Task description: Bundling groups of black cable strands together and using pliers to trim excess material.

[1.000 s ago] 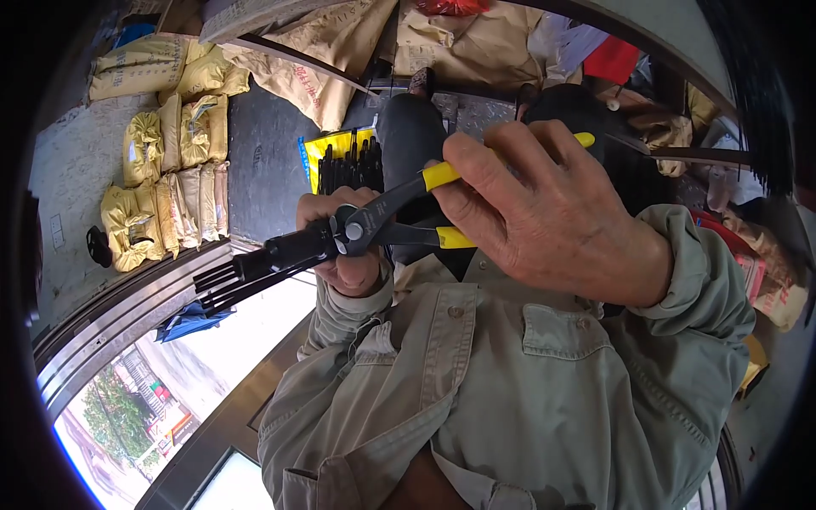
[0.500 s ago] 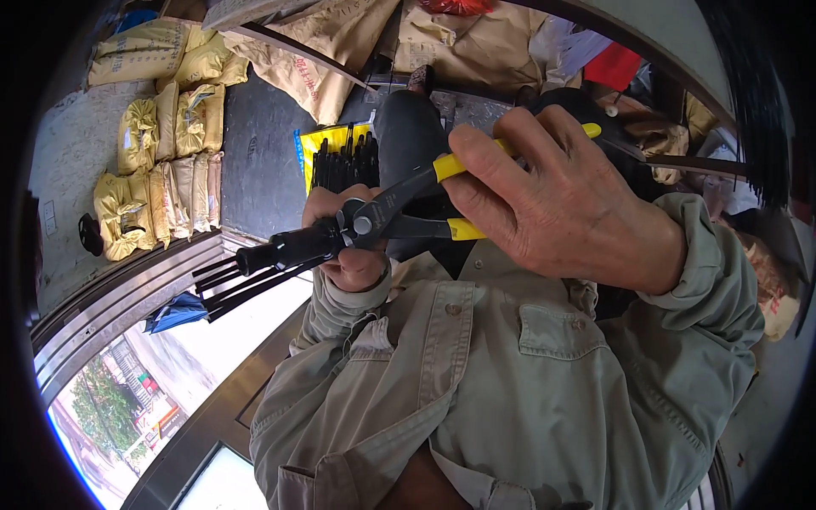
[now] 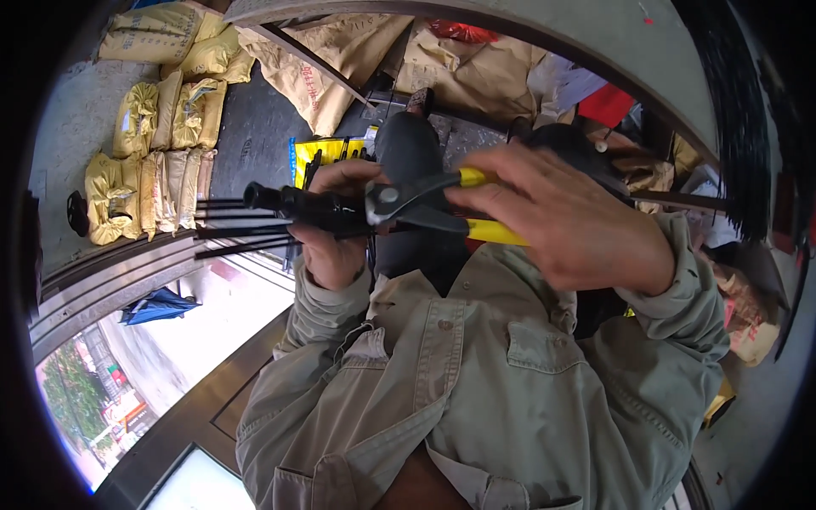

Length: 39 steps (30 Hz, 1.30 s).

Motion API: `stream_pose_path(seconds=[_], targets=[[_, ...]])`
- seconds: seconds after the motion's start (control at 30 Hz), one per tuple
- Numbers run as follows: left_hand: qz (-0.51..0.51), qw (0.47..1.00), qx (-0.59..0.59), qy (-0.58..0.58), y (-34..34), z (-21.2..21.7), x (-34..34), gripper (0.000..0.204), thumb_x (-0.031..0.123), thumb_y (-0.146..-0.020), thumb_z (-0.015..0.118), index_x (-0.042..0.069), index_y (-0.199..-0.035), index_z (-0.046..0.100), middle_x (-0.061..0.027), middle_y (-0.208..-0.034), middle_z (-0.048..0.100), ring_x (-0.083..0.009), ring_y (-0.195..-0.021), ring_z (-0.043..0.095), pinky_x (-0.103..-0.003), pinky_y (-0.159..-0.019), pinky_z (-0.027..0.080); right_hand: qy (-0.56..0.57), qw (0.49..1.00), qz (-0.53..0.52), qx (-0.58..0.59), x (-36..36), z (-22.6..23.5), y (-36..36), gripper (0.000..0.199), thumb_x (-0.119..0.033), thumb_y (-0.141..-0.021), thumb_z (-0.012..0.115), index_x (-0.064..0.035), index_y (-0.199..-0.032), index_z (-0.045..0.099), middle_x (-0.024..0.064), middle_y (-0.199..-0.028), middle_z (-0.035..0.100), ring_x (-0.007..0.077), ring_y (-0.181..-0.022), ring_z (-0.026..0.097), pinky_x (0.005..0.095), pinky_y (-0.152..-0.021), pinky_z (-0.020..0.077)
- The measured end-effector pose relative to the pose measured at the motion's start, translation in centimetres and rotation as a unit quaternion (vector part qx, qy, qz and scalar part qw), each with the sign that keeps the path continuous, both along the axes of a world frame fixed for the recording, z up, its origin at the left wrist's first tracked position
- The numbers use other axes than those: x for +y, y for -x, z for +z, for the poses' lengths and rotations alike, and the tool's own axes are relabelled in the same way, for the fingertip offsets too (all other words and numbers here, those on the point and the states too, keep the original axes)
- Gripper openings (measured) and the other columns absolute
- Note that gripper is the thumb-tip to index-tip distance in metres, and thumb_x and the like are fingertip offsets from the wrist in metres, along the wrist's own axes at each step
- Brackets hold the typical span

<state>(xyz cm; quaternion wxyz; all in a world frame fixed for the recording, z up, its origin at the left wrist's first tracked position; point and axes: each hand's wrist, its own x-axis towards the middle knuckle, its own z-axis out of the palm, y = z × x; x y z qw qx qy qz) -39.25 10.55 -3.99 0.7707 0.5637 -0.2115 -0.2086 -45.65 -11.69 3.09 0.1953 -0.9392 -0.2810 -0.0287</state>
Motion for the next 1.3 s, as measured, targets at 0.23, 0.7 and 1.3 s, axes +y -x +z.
stream_pose_path(seconds=[0.23,0.7,1.3], targets=[[-0.182,0.978,-0.066,0.075,-1.7,-0.1,0.2,0.074,0.064,-0.082,0.036,-0.003,-0.112,0.046,-0.0054,-0.082,0.052,-0.0100,-0.068,0.049,-0.023,-0.061,0.039,-0.164,0.860,0.043,0.482,-1.4,2.8,-1.3,0.021,-0.008,-0.087,0.047,0.0001,-0.105,0.044,0.0091,-0.086,0.054,0.0187,-0.073,0.057,0.0317,-0.069,0.0440],[0.021,0.998,-0.012,0.063,-1.4,-1.8,-2.7,0.033,0.028,-0.091,0.044,-0.001,-0.104,0.051,-0.0040,-0.083,0.057,-0.0100,-0.075,0.053,-0.024,-0.067,0.042,-0.032,0.973,-0.030,0.225,-2.6,-0.4,-3.3,0.026,-0.011,-0.081,0.056,-0.0030,-0.104,0.046,0.0104,-0.092,0.052,0.0256,-0.077,0.055,0.0362,-0.069,0.0438],[0.189,0.874,0.248,0.374,-8.5,-3.5,-1.0,0.042,0.051,-0.087,0.042,0.009,-0.089,0.048,-0.0040,-0.069,0.052,-0.0172,-0.071,0.051,-0.034,-0.069,0.042,-0.727,0.678,-0.111,-0.010,2.7,-8.3,-0.4,0.059,-0.044,-0.086,0.049,-0.0023,-0.126,0.040,0.0132,-0.128,0.041,0.0220,-0.118,0.039,0.0406,-0.101,0.0275]])
